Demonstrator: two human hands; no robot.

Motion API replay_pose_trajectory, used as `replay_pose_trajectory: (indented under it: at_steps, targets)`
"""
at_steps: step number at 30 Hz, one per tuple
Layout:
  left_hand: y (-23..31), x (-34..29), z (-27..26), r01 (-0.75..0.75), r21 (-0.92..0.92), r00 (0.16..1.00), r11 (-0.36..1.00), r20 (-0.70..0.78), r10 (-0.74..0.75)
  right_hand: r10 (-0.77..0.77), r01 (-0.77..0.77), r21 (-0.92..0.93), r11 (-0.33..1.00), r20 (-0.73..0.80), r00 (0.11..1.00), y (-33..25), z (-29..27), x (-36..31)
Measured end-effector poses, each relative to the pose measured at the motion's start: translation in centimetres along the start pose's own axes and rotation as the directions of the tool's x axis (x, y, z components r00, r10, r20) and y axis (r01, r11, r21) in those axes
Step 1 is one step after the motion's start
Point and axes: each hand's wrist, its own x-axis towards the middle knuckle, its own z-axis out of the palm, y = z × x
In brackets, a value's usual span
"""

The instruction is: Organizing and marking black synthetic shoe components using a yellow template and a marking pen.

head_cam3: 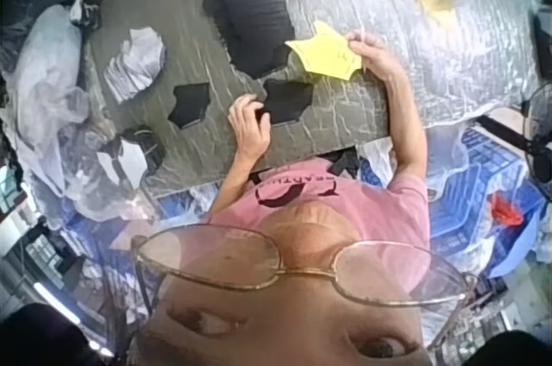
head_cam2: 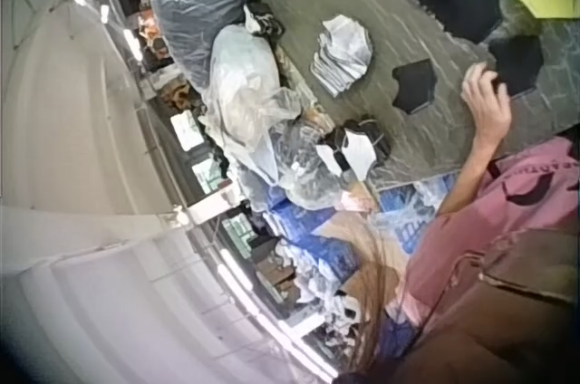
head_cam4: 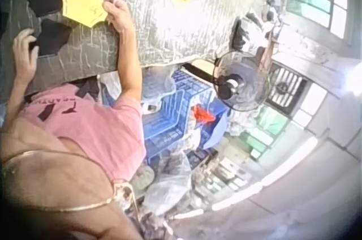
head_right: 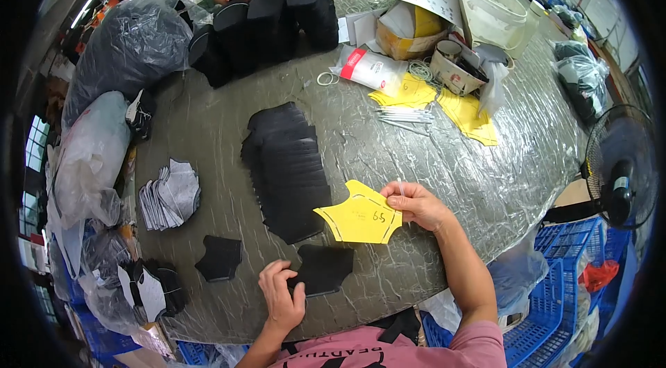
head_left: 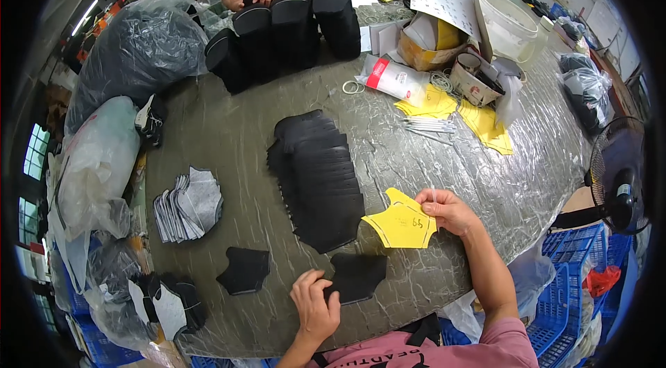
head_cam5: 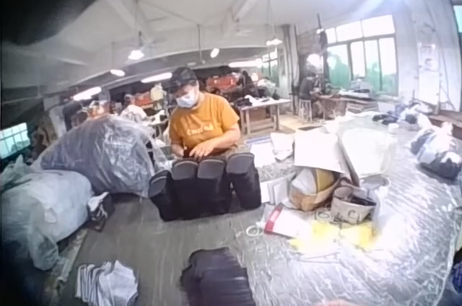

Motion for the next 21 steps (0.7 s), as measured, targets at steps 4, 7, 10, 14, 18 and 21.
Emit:
replay_pose_trajectory:
  at_steps: [4,7,10,14,18,21]
  targets:
    - [1.2,-0.1,-0.9,-0.054,-0.028,0.981,0.998,0.185,0.058,0.018,-0.018,-0.057,0.998,0.002,1.0,-0.1,0.3,-0.2]
    - [0.6,-0.9,-0.4,-0.069,0.05,0.959,0.996,0.28,0.053,0.048,-0.039,-0.24,0.97,0.032,0.998,-0.2,0.7,-0.2]
    - [0.4,-1.1,-0.3,-0.053,0.036,0.96,0.998,0.277,0.041,0.13,-0.085,-0.382,0.92,0.095,0.987,-0.1,4.1,-0.6]
    - [-0.1,-1.2,-0.1,-0.078,0.023,0.966,0.997,0.249,0.07,0.132,0.094,-0.787,0.61,0.217,0.967,-0.3,7.4,-0.3]
    - [0.1,-1.0,-0.3,-0.03,-0.048,0.975,0.998,0.218,0.04,0.041,0.156,-0.824,0.545,0.212,0.976,0.8,8.1,-0.1]
    - [0.0,-1.1,-0.8,-0.001,-0.119,0.976,0.993,0.215,0.027,-0.016,0.202,-0.868,0.454,0.219,0.976,1.7,8.2,-0.3]
